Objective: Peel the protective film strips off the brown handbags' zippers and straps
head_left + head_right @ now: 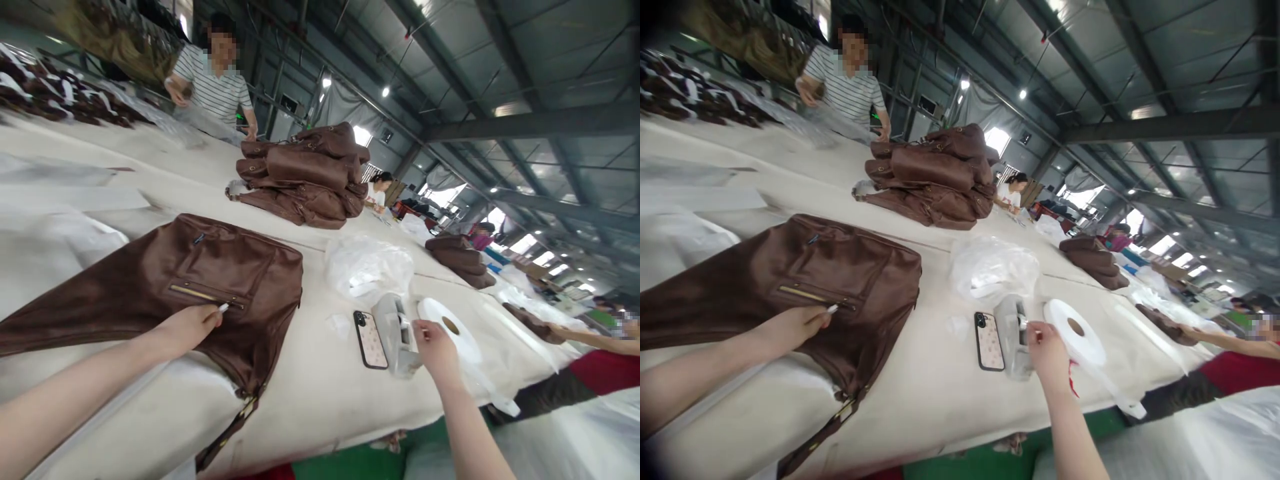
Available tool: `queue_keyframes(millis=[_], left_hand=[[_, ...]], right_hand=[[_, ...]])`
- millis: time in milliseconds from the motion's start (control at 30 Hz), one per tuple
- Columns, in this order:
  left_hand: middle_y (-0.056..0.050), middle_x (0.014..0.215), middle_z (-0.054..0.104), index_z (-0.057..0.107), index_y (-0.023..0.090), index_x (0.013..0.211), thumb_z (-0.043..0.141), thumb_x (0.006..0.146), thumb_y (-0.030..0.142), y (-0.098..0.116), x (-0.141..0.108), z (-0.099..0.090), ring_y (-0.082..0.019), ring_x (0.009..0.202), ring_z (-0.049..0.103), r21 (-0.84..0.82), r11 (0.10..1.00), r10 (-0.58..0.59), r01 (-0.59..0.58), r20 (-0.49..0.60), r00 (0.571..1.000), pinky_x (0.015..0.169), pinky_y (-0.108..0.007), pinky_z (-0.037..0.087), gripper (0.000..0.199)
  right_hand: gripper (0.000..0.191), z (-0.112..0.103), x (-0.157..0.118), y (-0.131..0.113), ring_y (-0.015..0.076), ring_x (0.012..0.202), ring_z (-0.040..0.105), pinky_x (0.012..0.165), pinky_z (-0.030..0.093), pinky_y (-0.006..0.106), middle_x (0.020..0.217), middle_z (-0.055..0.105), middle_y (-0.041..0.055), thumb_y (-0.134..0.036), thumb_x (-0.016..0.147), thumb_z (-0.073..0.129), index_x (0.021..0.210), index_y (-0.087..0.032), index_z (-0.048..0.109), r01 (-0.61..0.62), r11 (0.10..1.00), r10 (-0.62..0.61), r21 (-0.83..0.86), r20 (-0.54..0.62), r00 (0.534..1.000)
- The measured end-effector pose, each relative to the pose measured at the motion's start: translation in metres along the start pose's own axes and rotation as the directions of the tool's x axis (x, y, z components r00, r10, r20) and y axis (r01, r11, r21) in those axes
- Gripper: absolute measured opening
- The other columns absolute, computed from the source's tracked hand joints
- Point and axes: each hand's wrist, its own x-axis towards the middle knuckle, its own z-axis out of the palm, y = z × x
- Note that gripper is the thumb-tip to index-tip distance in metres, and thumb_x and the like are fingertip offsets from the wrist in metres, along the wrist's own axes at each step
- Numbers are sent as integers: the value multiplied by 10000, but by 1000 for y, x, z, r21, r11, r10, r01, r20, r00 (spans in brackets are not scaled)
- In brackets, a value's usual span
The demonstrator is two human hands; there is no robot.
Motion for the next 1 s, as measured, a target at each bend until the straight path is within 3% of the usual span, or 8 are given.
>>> queue_keyframes(millis=[133,267,433,633,700,867,1000], left_hand=[[-16,690,624,534,176,687,326,814,270,-6,6,6,-182,720,569,23,1000,-20,20,-7,1000,691,-229,354,261],[-3,657,609,528,182,682,328,809,266,-8,6,6,-179,710,562,28,999,-30,30,1,1000,685,-219,356,252],[0,659,600,537,183,718,311,815,284,2,-3,0,-189,730,561,34,999,-25,25,-2,1000,706,-226,370,266],[37,641,587,533,188,702,340,824,267,-1,-3,2,-161,717,548,2,1000,-26,27,-15,1000,709,-200,369,241],[56,629,579,535,192,694,361,820,250,-2,-3,2,-148,703,536,-14,1000,-25,24,-9,1000,696,-188,361,222],[63,571,538,541,196,697,383,822,251,-1,-2,1,-148,693,512,-25,998,-60,60,9,998,668,-185,351,209],[39,585,523,535,187,695,376,808,248,5,-6,-1,-155,670,507,-26,999,-37,37,-3,999,645,-203,350,205]], right_hand=[[229,-22,-2,54,257,660,621,662,468,359,625,662,81,-420,608,632,611,-197,685,-166,985,162,52,76,984],[323,-11,-12,77,242,685,650,618,510,333,690,704,65,-462,564,650,711,-183,723,-304,928,266,217,186,946],[331,0,-14,89,243,889,652,728,536,300,840,724,88,-461,563,676,723,-174,714,-352,834,318,425,152,936],[283,-6,-35,102,242,941,638,794,546,304,869,715,60,-448,591,707,735,-205,697,-331,767,374,550,35,927],[280,-8,-45,106,242,914,646,772,555,303,856,714,59,-428,579,734,745,-205,701,-367,740,414,563,47,909],[334,-4,-63,102,201,654,657,578,552,282,710,693,64,-420,509,795,709,-178,682,-541,624,493,563,254,832],[367,-1,-68,100,167,508,604,472,512,267,603,653,45,-438,458,806,670,-178,657,-526,643,476,557,247,844]])
